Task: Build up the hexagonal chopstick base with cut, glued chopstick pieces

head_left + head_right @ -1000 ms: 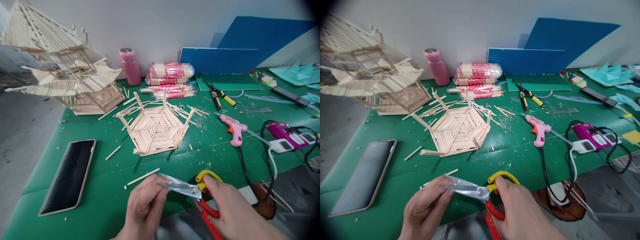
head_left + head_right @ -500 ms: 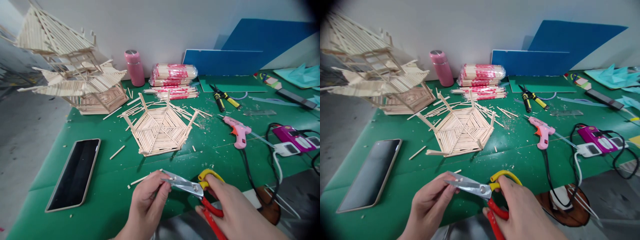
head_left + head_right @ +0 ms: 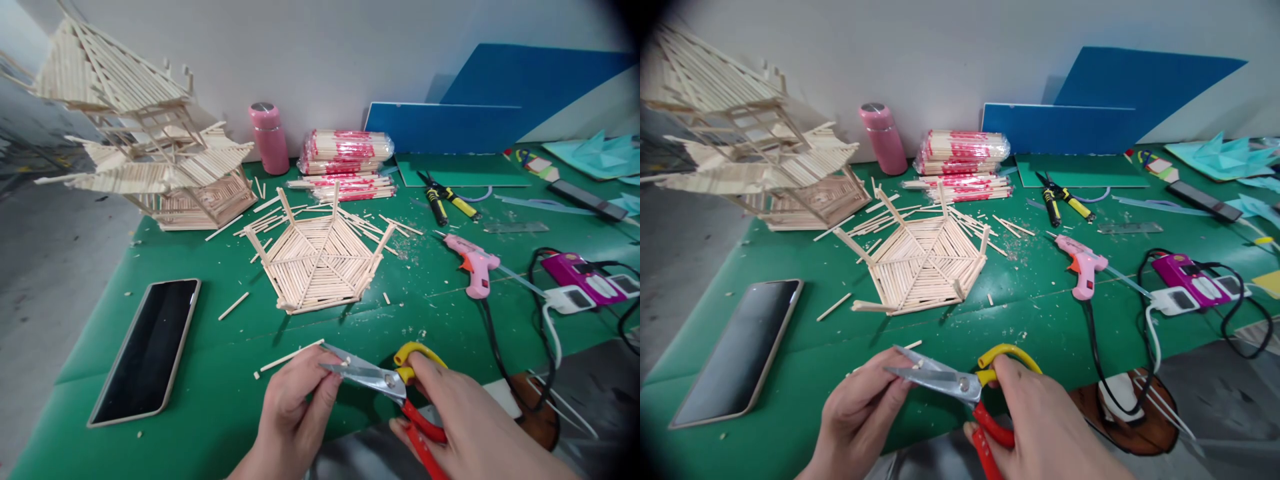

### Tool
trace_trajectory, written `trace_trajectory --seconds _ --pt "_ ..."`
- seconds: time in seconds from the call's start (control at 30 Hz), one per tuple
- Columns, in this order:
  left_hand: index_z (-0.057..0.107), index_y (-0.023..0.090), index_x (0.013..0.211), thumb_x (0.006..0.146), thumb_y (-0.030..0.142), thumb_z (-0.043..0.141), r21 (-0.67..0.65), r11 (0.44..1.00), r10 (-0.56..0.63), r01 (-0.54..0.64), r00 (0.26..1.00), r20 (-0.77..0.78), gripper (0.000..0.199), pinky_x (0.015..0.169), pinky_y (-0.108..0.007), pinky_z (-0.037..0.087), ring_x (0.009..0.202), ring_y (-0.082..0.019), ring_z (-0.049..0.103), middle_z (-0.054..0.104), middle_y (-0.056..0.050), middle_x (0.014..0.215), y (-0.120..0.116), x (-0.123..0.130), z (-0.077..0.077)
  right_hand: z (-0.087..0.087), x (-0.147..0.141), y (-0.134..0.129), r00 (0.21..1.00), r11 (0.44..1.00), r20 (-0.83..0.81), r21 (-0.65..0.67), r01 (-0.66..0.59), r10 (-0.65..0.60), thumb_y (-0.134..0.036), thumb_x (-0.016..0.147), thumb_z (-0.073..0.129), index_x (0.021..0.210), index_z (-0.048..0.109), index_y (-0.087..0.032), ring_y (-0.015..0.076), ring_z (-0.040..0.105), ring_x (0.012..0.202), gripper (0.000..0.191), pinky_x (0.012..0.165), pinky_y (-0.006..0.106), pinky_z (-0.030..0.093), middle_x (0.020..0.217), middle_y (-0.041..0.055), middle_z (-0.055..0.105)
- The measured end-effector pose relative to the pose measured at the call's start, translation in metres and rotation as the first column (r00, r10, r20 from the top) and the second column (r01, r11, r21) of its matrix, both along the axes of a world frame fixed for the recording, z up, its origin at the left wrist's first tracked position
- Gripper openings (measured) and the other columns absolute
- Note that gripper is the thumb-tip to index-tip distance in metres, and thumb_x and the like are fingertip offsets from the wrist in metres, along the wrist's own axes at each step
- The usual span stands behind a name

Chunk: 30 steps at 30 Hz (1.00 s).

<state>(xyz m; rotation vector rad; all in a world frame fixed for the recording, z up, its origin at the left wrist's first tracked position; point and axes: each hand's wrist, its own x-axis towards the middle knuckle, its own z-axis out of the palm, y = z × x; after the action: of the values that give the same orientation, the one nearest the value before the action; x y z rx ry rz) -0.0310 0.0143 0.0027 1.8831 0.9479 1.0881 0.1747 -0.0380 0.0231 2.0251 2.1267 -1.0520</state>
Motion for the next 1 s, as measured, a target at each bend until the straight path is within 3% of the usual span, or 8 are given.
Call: trace_trajectory --seconds 0.3,0.43,0.5,0.57,0.63,0.7,0.83,1.0 --pt "0.059 0.017 0.079 0.075 0.001 0.051 0.020 0.999 -0.044 0.043 0.998 0.035 0.019 0.060 -0.018 0.045 0.060 -0.010 0.056 0.060 0.000 0.066 0.000 0.002 0.003 -0.010 0.000 0.004 0.998 0.998 -0.050 -0.039 -0.049 0.047 -0.025 0.071 0.049 0.091 0.043 -0.018 0.0241 0.063 0.069 0.023 0.057 0.031 0.044 0.079 0.0071 0.064" --pt "0.065 0.018 0.078 0.076 0.011 0.055 -0.246 0.968 0.067 -0.040 0.993 0.101 0.012 0.056 -0.019 0.042 0.057 -0.011 0.052 0.058 -0.001 0.062 -0.008 0.004 0.004 -0.020 0.003 0.003 0.994 0.998 -0.098 0.013 0.058 -0.057 -0.028 0.075 0.047 0.086 0.040 -0.022 0.0211 0.063 0.070 0.013 0.056 0.028 0.044 0.078 0.0029 0.064" --pt "0.067 0.017 0.074 0.077 0.019 0.058 -0.512 0.856 0.183 -0.075 0.969 0.164 0.010 0.053 -0.019 0.039 0.056 -0.010 0.050 0.056 -0.001 0.059 -0.008 0.007 0.003 -0.025 0.011 0.000 0.992 0.991 -0.037 0.053 0.119 -0.117 -0.032 0.078 0.045 0.086 0.041 -0.023 0.0212 0.063 0.071 0.013 0.058 0.029 0.045 0.077 0.0022 0.063" --pt "0.068 0.016 0.078 0.076 0.028 0.061 -0.748 0.663 0.331 -0.032 0.909 0.254 0.013 0.047 -0.019 0.033 0.050 -0.008 0.042 0.051 0.001 0.055 -0.006 0.009 0.001 -0.031 0.026 -0.005 0.982 0.981 0.085 0.104 0.163 -0.172 -0.036 0.078 0.045 0.090 0.043 -0.023 0.0229 0.062 0.073 0.017 0.060 0.032 0.046 0.078 0.0029 0.063" --pt "0.067 0.015 0.084 0.072 0.033 0.065 -0.873 0.482 0.462 0.077 0.823 0.329 0.021 0.042 -0.018 0.024 0.043 -0.004 0.032 0.046 0.004 0.051 -0.003 0.011 -0.003 -0.036 0.047 -0.010 0.949 0.965 0.199 0.149 0.217 -0.244 -0.039 0.077 0.046 0.096 0.045 -0.023 0.0245 0.062 0.075 0.025 0.064 0.035 0.047 0.080 0.0039 0.063" --pt "0.066 0.015 0.085 0.069 0.033 0.068 -0.911 0.367 0.526 0.190 0.765 0.372 0.025 0.041 -0.018 0.020 0.040 -0.002 0.025 0.044 0.005 0.048 0.001 0.013 -0.007 -0.041 0.068 -0.012 0.907 0.938 0.261 0.195 0.287 -0.331 -0.042 0.077 0.046 0.102 0.046 -0.022 0.0247 0.063 0.075 0.032 0.066 0.037 0.048 0.082 0.0052 0.064" --pt "0.065 0.015 0.084 0.070 0.031 0.067 -0.915 0.272 0.576 0.297 0.712 0.402 0.022 0.042 -0.020 0.020 0.039 -0.003 0.026 0.045 0.005 0.049 0.002 0.016 -0.005 -0.049 0.092 0.000 0.864 0.889 0.272 0.307 0.340 -0.424 -0.045 0.074 0.046 0.107 0.047 -0.017 0.0234 0.063 0.069 0.043 0.063 0.036 0.050 0.086 0.0080 0.064" --pt "0.066 0.012 0.081 0.068 0.030 0.068 -0.904 0.269 0.607 0.332 0.670 0.427 0.023 0.045 -0.020 0.026 0.043 -0.003 0.032 0.048 0.003 0.055 -0.001 0.020 0.004 -0.054 0.087 0.013 0.888 0.838 0.229 0.485 0.250 -0.397 -0.047 0.078 0.043 0.112 0.047 -0.012 0.0230 0.062 0.079 0.048 0.067 0.035 0.051 0.100 0.0124 0.060"
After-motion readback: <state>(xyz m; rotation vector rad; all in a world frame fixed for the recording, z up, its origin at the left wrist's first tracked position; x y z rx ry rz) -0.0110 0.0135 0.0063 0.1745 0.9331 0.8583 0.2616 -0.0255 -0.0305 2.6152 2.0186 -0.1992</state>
